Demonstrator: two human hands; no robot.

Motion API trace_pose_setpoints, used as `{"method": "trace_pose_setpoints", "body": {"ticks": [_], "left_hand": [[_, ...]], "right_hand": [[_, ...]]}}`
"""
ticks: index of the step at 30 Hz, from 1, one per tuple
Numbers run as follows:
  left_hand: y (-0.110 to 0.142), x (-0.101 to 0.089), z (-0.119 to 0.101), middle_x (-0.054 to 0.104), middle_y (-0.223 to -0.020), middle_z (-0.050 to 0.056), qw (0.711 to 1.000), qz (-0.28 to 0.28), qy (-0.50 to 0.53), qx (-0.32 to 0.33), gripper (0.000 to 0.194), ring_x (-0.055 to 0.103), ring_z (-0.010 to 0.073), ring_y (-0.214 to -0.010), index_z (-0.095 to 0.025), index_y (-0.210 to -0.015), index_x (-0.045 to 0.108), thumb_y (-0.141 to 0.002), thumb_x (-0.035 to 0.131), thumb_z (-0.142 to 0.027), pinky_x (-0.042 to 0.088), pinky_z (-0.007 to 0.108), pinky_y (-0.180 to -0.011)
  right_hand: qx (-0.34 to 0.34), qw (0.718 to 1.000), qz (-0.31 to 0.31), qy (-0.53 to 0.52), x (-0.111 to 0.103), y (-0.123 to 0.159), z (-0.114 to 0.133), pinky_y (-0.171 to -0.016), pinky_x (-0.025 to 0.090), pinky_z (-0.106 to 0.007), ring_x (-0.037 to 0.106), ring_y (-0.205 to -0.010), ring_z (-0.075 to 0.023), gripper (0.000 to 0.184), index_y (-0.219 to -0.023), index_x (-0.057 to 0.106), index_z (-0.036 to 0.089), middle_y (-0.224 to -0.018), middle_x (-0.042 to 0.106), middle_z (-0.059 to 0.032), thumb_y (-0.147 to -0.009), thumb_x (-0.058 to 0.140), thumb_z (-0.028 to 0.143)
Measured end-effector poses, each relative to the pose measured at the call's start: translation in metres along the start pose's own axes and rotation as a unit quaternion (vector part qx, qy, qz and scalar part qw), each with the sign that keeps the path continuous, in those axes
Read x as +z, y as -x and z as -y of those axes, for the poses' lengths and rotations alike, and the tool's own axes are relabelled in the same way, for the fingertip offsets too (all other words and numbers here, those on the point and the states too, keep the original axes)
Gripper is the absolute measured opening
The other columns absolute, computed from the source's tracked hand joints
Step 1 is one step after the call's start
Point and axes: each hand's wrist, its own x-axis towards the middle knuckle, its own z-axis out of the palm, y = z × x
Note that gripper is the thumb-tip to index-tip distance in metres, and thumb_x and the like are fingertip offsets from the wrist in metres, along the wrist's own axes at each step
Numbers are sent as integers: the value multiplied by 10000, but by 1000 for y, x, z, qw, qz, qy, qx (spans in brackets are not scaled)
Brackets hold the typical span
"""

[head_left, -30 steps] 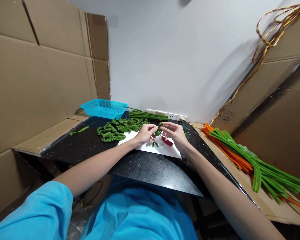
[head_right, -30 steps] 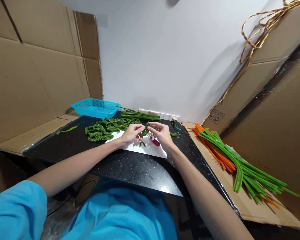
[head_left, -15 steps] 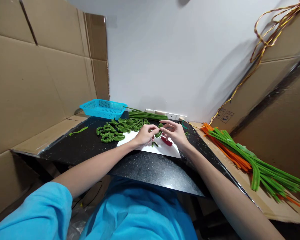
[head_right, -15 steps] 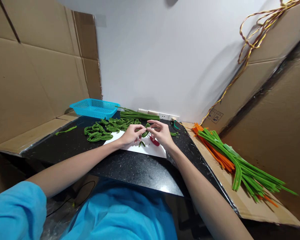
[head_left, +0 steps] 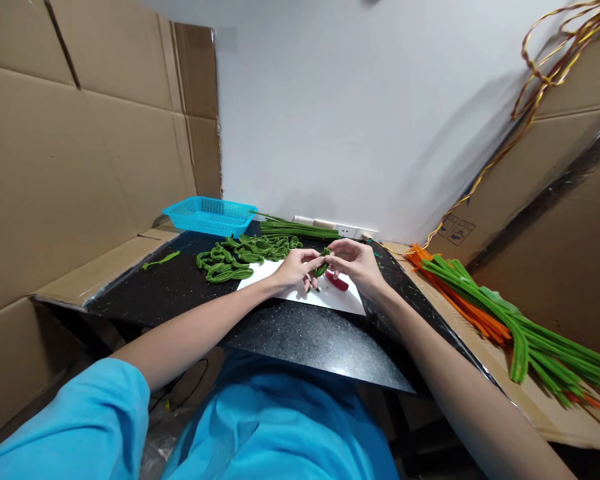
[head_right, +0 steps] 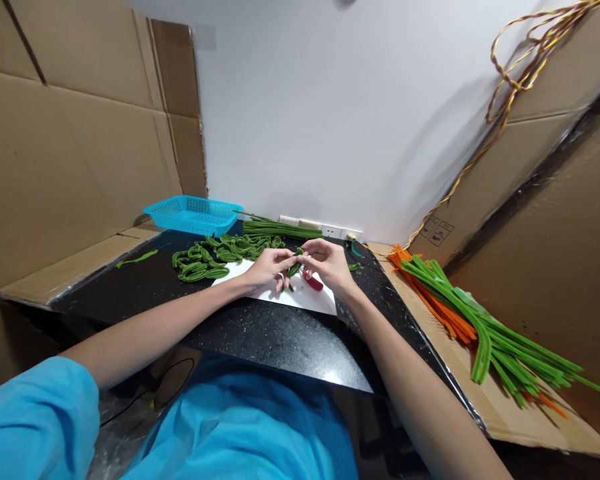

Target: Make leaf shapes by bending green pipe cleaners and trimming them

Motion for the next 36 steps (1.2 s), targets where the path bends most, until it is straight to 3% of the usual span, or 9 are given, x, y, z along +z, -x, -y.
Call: {"method": "trace_pose_setpoints", "body": {"ticks": [5, 13, 17, 23, 30, 36], "left_hand": [[-1, 1, -2, 732, -915, 96, 1000, -13, 27, 2, 415, 758, 188, -560, -85, -994, 686, -858, 841, -445, 536, 214, -398], [0, 0, -3, 778, -900, 121, 998, -29, 47, -9, 363, 761, 184, -565, -107, -1019, 640, -924, 779, -429, 544, 208, -418], [0, 0, -6, 788, -855, 134, 999, -11, 51, -11, 455, 731, 190, -499, -88, -1008, 665, -862, 829, -487, 532, 236, -397], [2, 1, -10, 802, -930, 155, 998, -14, 58, -1, 471, 754, 188, -589, -64, -966, 730, -774, 908, -456, 562, 244, -459], [2, -1, -9, 809, -902, 149, 995, -67, 69, -20, 353, 755, 187, -566, -87, -1047, 674, -858, 857, -322, 534, 224, -430], [3, 2, -12, 807, -918, 160, 994, -69, 72, -34, 308, 769, 210, -589, -95, -1023, 657, -885, 830, -309, 525, 225, -414]], "right_hand": [[-9, 1000, -10, 6, 2, 1, 2, -457, 526, -275, 617, -510, -136, 456, -841, 690, 193, -707, 680, 4, -607, 981, 455], [4, 1000, -11, 7, 4, 2, 6, -506, 567, -318, 668, -594, -180, 413, -870, 747, 207, -771, 746, -47, -694, 914, 541], [2, 1000, -11, 8, 2, 1, 7, -482, 535, -309, 623, -502, -157, 411, -809, 740, 200, -657, 705, -18, -666, 937, 532], [-2, 1000, -20, 8, 1, 1, 7, -451, 504, -293, 603, -458, -142, 399, -752, 744, 186, -623, 706, -26, -673, 934, 528], [-10, 999, -17, 45, 2, 1, 1, -480, 567, -321, 652, -520, -168, 421, -881, 789, 191, -758, 772, -62, -705, 902, 557], [-77, 987, -41, 132, 4, 5, 0, -486, 544, -331, 658, -558, -195, 392, -849, 771, 195, -746, 754, -71, -798, 828, 579]]}}
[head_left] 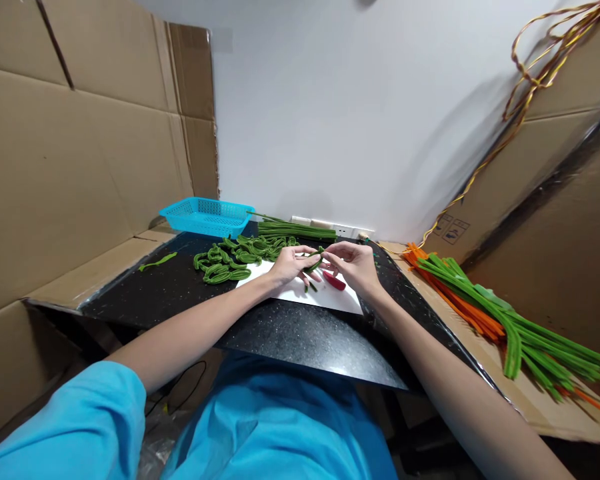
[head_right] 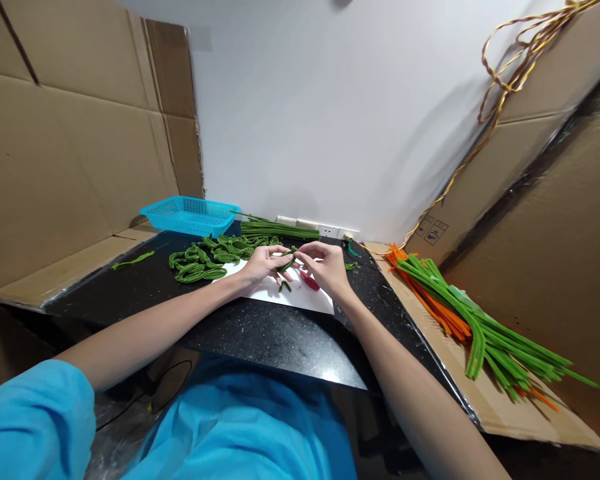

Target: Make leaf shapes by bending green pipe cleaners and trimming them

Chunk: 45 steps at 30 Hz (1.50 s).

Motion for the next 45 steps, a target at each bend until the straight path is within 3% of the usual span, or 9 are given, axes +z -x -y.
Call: {"method": "trace_pose_setpoints", "body": {"ticks": [8, 16, 27, 37, 45], "left_hand": [[-2, 0, 1, 776, -847, 89, 1000, -22, 3, 9, 293, 743, 164, -571, -107, -1043, 637, -921, 796, -320, 501, 196, -411], [2, 0, -2, 787, -818, 86, 999, 29, -5, -12, 353, 619, 105, -389, -136, -1019, 604, -889, 813, -389, 395, 181, -341], [1, 2, 2, 731, -758, 22, 999, 38, -34, 8, 258, 628, 100, -409, -131, -1049, 593, -979, 721, -344, 385, 167, -345], [-5, -3, 10, 644, -793, -23, 998, 29, -47, 21, 191, 529, 50, -486, -124, -1121, 641, -1047, 637, -301, 394, 139, -389], [-2, 4, 8, 490, -664, -74, 997, 63, -36, 41, 370, 413, 38, -432, -122, -1028, 643, -979, 700, -484, 289, 175, -387]], "right_hand": [[-93, 987, -7, 131, 2, 2, 2, -607, 546, -340, 682, -691, -201, 212, -947, 753, 227, -914, 761, -73, -940, 698, 431], [-145, 964, 18, 224, -8, 1, -5, -666, 534, -340, 636, -677, -188, 141, -933, 749, 255, -864, 720, -50, -960, 647, 349], [-155, 954, -9, 258, -1, 6, 1, -604, 483, -320, 598, -596, -167, 78, -796, 676, 230, -756, 676, -33, -866, 660, 261], [-164, 956, 0, 244, 1, 5, 0, -577, 502, -301, 592, -558, -151, 89, -834, 671, 232, -755, 696, -29, -892, 672, 300], [-170, 951, -38, 256, 0, 2, 1, -573, 459, -274, 576, -556, -133, 43, -782, 615, 214, -698, 646, 5, -780, 641, 180]]}}
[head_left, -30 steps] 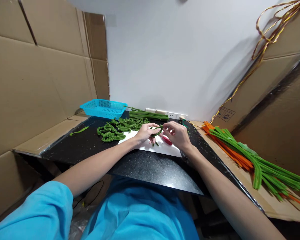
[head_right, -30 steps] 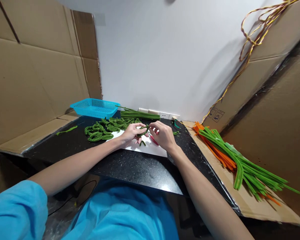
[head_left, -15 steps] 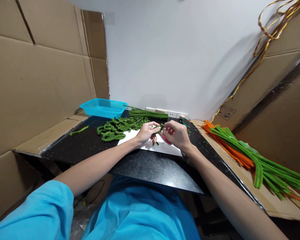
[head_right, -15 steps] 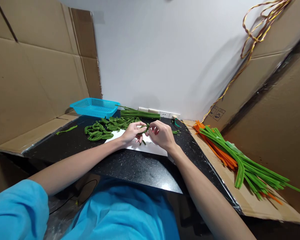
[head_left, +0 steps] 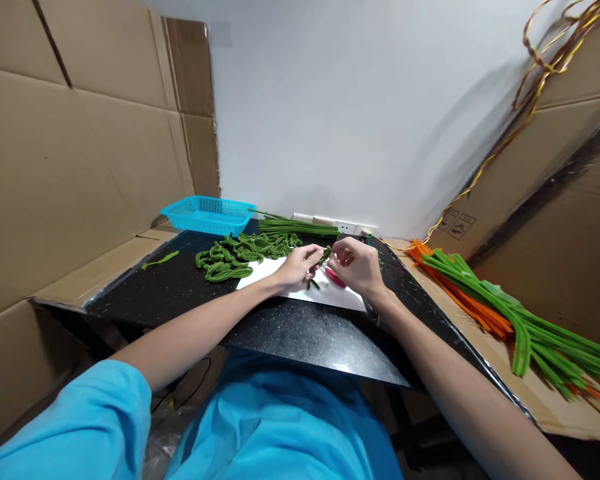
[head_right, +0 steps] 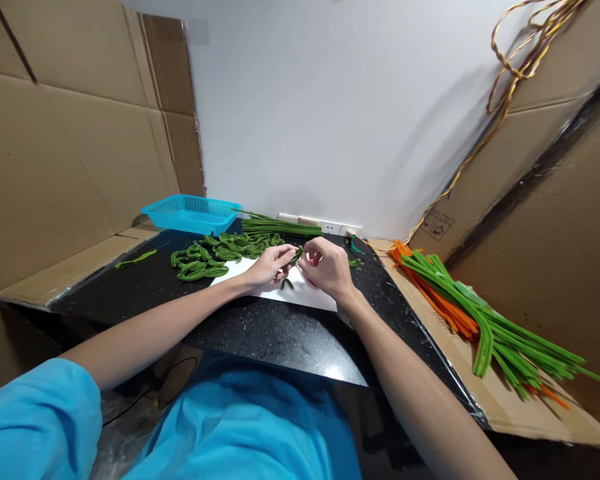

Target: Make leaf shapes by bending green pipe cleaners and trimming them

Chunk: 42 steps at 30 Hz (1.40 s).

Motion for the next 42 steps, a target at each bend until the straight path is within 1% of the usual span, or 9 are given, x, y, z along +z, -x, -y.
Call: {"method": "trace_pose_setpoints", "body": {"ticks": [5, 8, 10, 16, 21, 27, 33, 37, 42], "left_hand": [[1, 2, -4, 467, -610, -80, 1000, 4, -2, 13, 523, 421, 64, -474, -122, -1041, 663, -838, 816, -579, 276, 209, -443], [2, 3, -6, 483, -621, -77, 1000, 8, -6, 15, 578, 408, 64, -481, -118, -1095, 670, -791, 858, -573, 265, 220, -460], [3, 3, -7, 489, -628, -76, 1000, 6, -8, 16, 561, 411, 65, -489, -125, -1079, 668, -787, 863, -563, 268, 220, -467], [1, -1, -1, 444, -600, -89, 1000, -11, -10, 8, 433, 418, 64, -469, -158, -888, 598, -881, 780, -551, 267, 194, -432], [-2, -4, 4, 450, -623, -90, 1000, -9, -11, -5, 284, 399, 51, -449, -149, -881, 593, -1030, 648, -384, 301, 166, -404], [-1, -2, 6, 505, -678, -69, 1000, -2, -1, -10, 250, 429, 49, -474, -136, -910, 613, -1048, 627, -344, 356, 160, -415], [0, -1, 3, 478, -654, -79, 1000, 1, 3, -22, 256, 409, 44, -459, -138, -879, 598, -1043, 636, -331, 323, 152, -397], [3, 1, -1, 454, -632, -91, 999, 8, 11, -35, 304, 395, 37, -434, -155, -857, 560, -1022, 660, -390, 289, 146, -381], [6, 4, -4, 471, -587, -94, 997, 34, 20, -59, 438, 372, 46, -355, -199, -879, 520, -932, 702, -593, 274, 166, -344]], "right_hand": [[3, 1000, -15, 11, -1, -1, 0, -562, 436, -267, 566, -549, -126, 48, -787, 610, 208, -705, 644, 6, -785, 658, 210], [6, 1000, -16, 19, -2, -1, 1, -564, 429, -267, 562, -555, -129, 56, -786, 603, 210, -711, 645, 4, -792, 659, 215], [4, 1000, -10, 22, -2, 0, 1, -562, 421, -267, 557, -557, -132, 55, -787, 598, 212, -707, 636, 4, -795, 653, 207], [-13, 999, 33, 8, 0, 0, -1, -585, 445, -268, 572, -571, -137, 53, -817, 605, 214, -736, 642, -5, -864, 601, 190], [-9, 999, 49, 5, -1, -1, -2, -599, 446, -284, 603, -616, -162, 204, -862, 635, 208, -802, 692, -44, -1014, 523, 286], [-10, 997, 80, 0, -1, -1, -2, -613, 446, -291, 615, -644, -173, 273, -880, 667, 206, -815, 714, -50, -1054, 508, 342], [-5, 997, 74, -14, -1, -1, 0, -602, 454, -293, 604, -632, -167, 263, -858, 669, 201, -819, 712, -56, -1031, 539, 351], [9, 998, 61, -27, -1, -2, 1, -596, 469, -293, 609, -624, -169, 265, -822, 673, 196, -779, 705, -54, -1009, 556, 343], [34, 996, 61, -55, 1, -2, 1, -562, 478, -281, 606, -573, -156, 275, -808, 692, 193, -735, 707, -38, -994, 578, 359]]}}
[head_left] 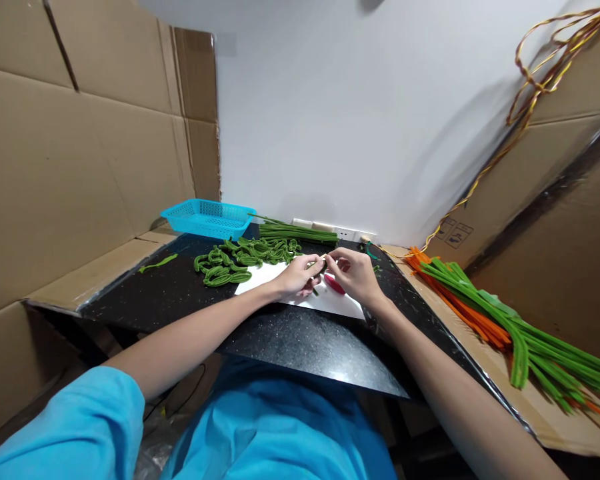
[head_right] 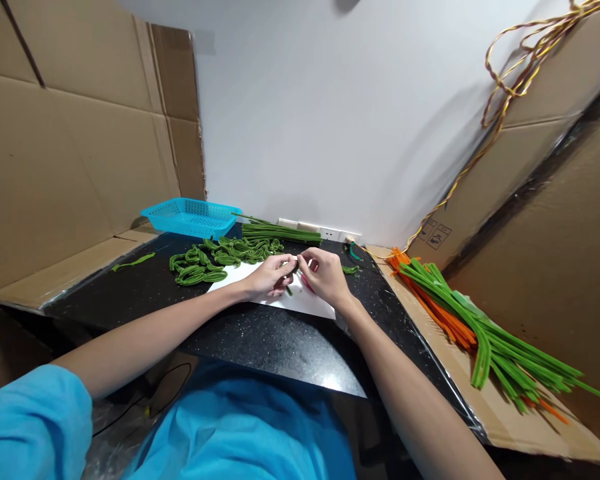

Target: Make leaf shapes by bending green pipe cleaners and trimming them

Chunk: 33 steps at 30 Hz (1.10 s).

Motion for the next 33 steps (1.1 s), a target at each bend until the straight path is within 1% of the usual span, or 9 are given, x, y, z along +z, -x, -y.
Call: {"method": "trace_pose_setpoints", "body": {"ticks": [3, 7, 11, 13, 15, 17, 20, 28, 33], "left_hand": [[0, 2, -1, 423, -560, -107, 1000, -14, -1, 6, 444, 353, 42, -367, -196, -871, 539, -903, 739, -592, 275, 165, -360], [-2, 0, -2, 456, -574, -94, 999, -45, -13, 18, 362, 399, 40, -409, -162, -949, 629, -914, 775, -492, 279, 155, -385], [-5, -6, 0, 499, -641, -83, 998, -54, -12, 2, 251, 388, 37, -425, -135, -986, 639, -1030, 657, -381, 316, 153, -387], [-7, -8, 3, 580, -732, -46, 998, -63, -9, -8, 247, 470, 52, -481, -129, -1021, 649, -1050, 625, -373, 407, 166, -428], [-8, -9, 5, 647, -842, -3, 997, -76, -5, -19, 254, 574, 83, -582, -129, -1076, 660, -1048, 625, -379, 504, 202, -508], [-8, -10, 7, 686, -956, 36, 995, -90, 1, -31, 272, 651, 124, -703, -133, -1141, 664, -1041, 633, -385, 575, 257, -605], [-8, -10, 6, 700, -1081, 71, 993, -109, 11, -48, 302, 696, 171, -842, -141, -1209, 660, -1034, 641, -387, 616, 328, -719], [-4, -9, 0, 697, -1128, 83, 988, -139, 38, -56, 321, 701, 187, -889, -146, -1242, 652, -1032, 643, -388, 621, 352, -755], [-5, -8, -3, 695, -1050, 60, 988, -142, 42, -52, 274, 683, 155, -798, -139, -1200, 658, -1031, 651, -356, 606, 300, -679]], "right_hand": [[17, 1000, -2, -16, -1, 0, -1, -530, 474, -276, 611, -550, -157, 299, -809, 699, 188, -718, 705, -38, -994, 587, 396], [31, 999, 3, -28, -3, -1, -2, -475, 462, -273, 612, -507, -162, 401, -799, 689, 189, -673, 689, -34, -1017, 559, 500], [20, 1000, 15, -13, -3, 0, -2, -487, 483, -271, 629, -524, -168, 467, -788, 665, 196, -658, 670, -28, -1049, 493, 544], [3, 1000, 20, 4, -3, 1, -2, -550, 513, -276, 643, -575, -166, 402, -865, 688, 198, -752, 707, -38, -1053, 506, 503], [-18, 999, 28, 22, -4, 3, -2, -643, 539, -291, 655, -637, -160, 281, -1040, 712, 208, -929, 741, -58, -1036, 569, 449], [-39, 998, 39, 35, -4, 4, -1, -719, 548, -299, 672, -700, -155, 263, -1200, 699, 241, -1113, 729, -75, -1011, 634, 413], [-59, 996, 55, 44, -5, 5, -1, -724, 541, -290, 681, -745, -148, 252, -1213, 717, 276, -1219, 695, -82, -1019, 640, 416], [-60, 997, 32, 36, 0, 4, -10, -682, 539, -294, 673, -719, -172, 249, -1056, 766, 232, -925, 731, -61, -1026, 631, 439], [-48, 999, 2, 13, 0, 3, -11, -676, 557, -315, 690, -730, -191, 250, -993, 771, 234, -865, 743, -56, -998, 660, 457]]}}
